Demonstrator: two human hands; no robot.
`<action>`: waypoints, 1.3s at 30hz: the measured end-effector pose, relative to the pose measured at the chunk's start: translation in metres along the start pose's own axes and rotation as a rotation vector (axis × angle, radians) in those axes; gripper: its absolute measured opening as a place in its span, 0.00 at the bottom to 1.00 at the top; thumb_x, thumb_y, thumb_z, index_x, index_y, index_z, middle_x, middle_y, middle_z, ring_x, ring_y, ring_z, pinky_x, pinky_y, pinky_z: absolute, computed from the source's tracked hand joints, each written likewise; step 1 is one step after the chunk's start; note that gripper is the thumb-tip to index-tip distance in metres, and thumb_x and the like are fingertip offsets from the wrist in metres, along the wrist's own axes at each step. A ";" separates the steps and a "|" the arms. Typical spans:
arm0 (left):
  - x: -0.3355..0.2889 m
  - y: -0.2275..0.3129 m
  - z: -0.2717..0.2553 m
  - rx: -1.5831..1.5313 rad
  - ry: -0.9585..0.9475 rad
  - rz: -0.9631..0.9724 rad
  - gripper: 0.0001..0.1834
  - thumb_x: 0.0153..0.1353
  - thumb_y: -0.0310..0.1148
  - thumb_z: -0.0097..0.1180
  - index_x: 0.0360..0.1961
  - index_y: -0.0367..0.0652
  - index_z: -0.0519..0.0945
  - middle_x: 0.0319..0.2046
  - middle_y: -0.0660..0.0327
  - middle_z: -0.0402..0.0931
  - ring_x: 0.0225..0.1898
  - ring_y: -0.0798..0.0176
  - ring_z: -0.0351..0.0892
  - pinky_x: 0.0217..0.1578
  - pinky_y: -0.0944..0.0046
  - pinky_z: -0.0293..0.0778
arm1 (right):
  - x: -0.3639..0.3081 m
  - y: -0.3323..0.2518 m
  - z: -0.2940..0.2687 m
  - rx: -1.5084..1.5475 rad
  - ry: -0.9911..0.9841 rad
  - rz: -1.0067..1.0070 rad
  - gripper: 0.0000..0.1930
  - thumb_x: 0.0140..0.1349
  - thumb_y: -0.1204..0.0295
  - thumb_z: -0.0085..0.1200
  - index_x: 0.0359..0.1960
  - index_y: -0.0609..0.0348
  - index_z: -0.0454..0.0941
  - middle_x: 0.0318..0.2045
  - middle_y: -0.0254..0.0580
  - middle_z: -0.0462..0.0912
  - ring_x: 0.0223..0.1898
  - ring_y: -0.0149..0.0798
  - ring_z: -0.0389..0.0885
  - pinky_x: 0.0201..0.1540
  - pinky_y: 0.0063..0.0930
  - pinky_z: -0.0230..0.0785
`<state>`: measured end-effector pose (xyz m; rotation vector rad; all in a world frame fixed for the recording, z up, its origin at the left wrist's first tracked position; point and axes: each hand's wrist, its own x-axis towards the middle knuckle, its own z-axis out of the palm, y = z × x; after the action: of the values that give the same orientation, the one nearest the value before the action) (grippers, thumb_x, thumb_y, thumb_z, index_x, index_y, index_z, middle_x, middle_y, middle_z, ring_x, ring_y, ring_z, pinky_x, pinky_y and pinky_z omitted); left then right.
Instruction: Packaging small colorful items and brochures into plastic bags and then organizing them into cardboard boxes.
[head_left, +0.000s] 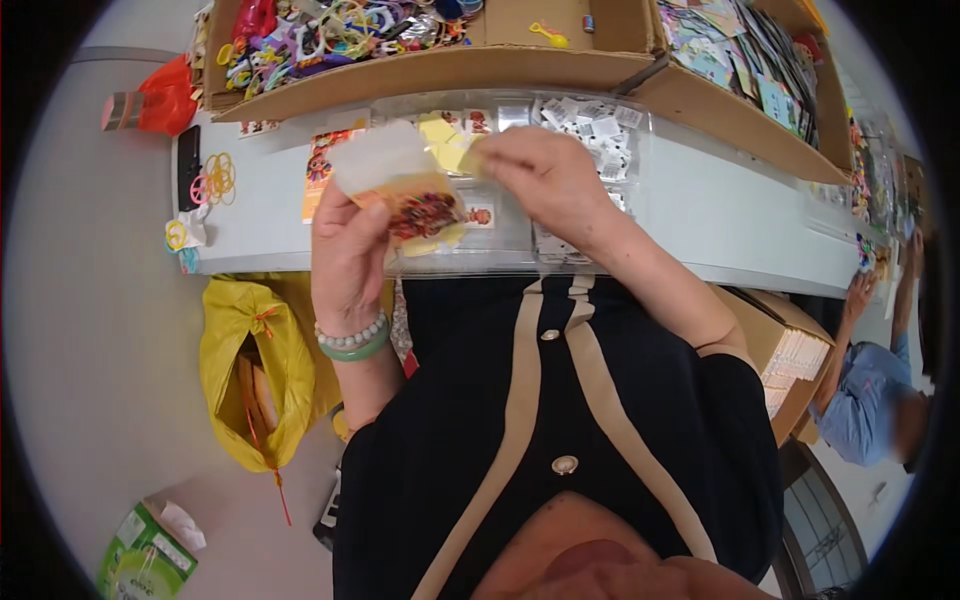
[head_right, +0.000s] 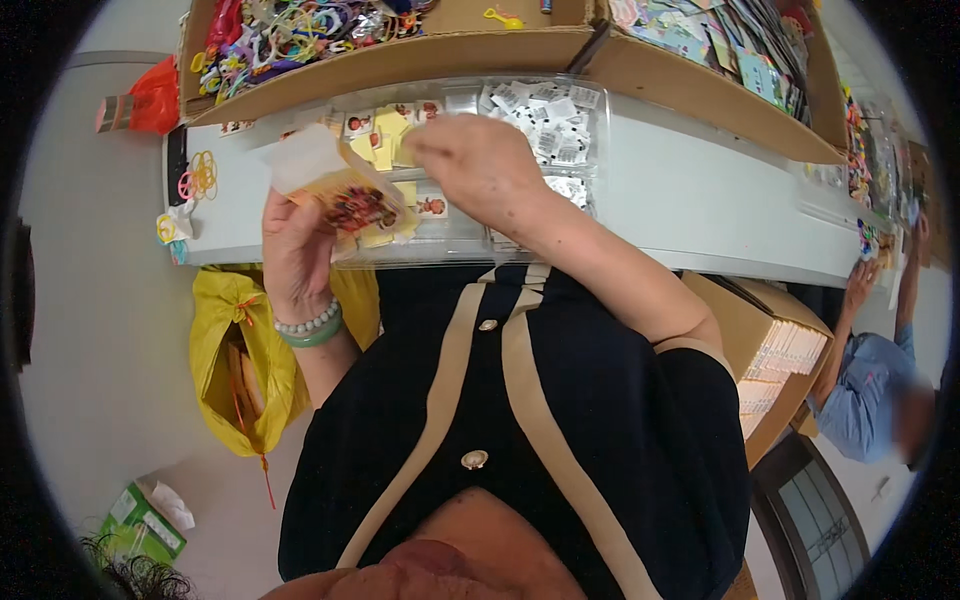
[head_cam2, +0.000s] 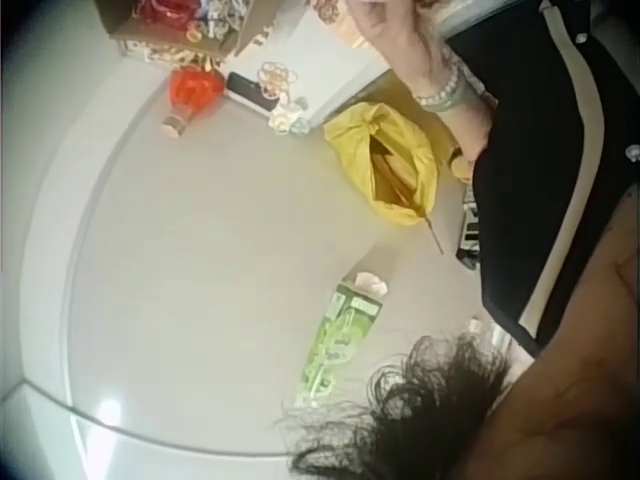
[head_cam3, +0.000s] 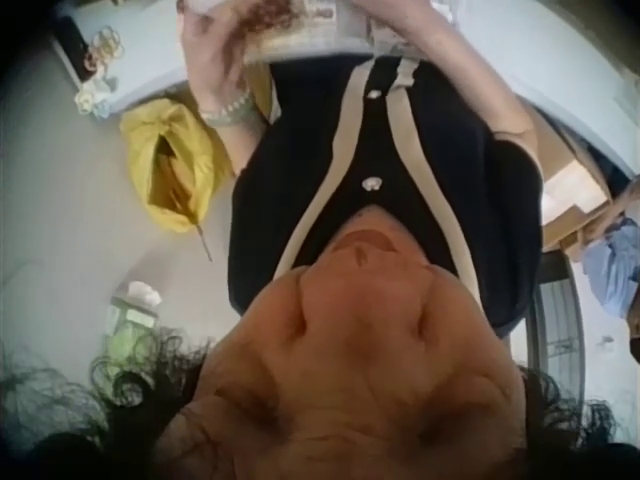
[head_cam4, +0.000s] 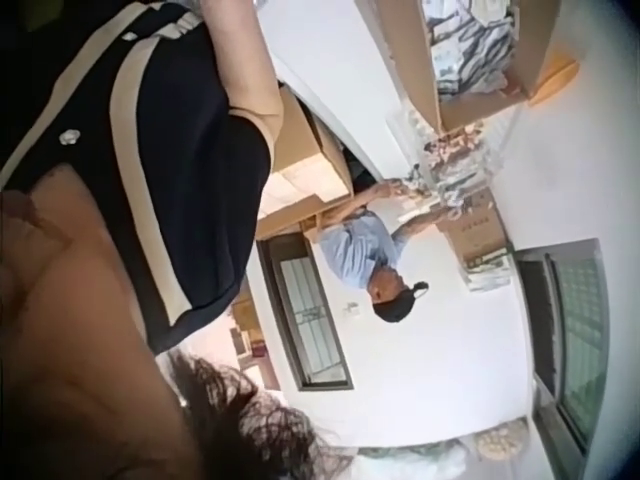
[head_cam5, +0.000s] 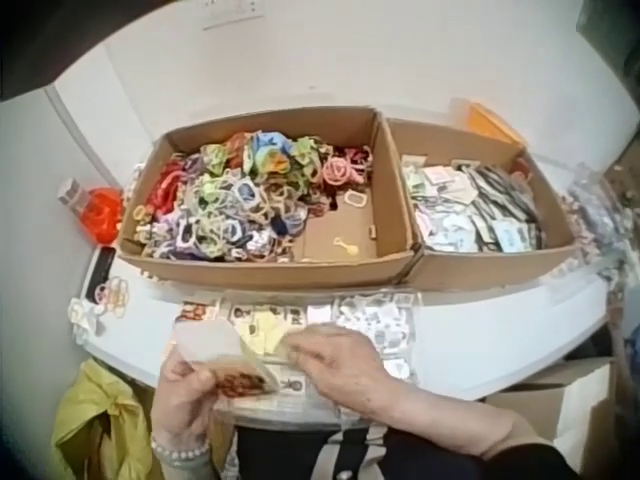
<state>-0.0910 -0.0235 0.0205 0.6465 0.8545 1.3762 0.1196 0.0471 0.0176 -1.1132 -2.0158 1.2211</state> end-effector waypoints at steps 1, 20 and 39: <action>0.001 0.004 -0.002 -0.013 0.055 0.065 0.23 0.58 0.27 0.60 0.55 0.35 0.71 0.50 0.56 0.76 0.52 0.61 0.75 0.56 0.59 0.68 | 0.001 0.000 -0.001 -0.311 -0.117 -0.061 0.12 0.61 0.70 0.52 0.40 0.65 0.80 0.36 0.38 0.83 0.41 0.32 0.79 0.44 0.26 0.70; 0.030 -0.041 0.062 0.266 -0.317 0.018 0.20 0.61 0.36 0.56 0.52 0.38 0.74 0.55 0.59 0.64 0.56 0.65 0.64 0.58 0.63 0.57 | -0.027 0.017 -0.057 1.143 -0.246 0.527 0.21 0.54 0.66 0.52 0.50 0.56 0.74 0.46 0.37 0.75 0.48 0.32 0.72 0.50 0.32 0.67; 0.008 -0.048 0.071 -0.353 -0.169 -0.848 0.23 0.68 0.42 0.46 0.57 0.38 0.67 0.52 0.55 0.72 0.54 0.58 0.74 0.53 0.53 0.71 | -0.072 0.005 -0.053 -0.022 0.069 -0.321 0.21 0.58 0.76 0.55 0.55 0.60 0.72 0.30 0.48 0.79 0.29 0.50 0.78 0.36 0.36 0.72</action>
<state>-0.0055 -0.0151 0.0192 0.0824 0.6119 0.6561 0.1994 0.0107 0.0352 -0.7899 -2.0616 0.9852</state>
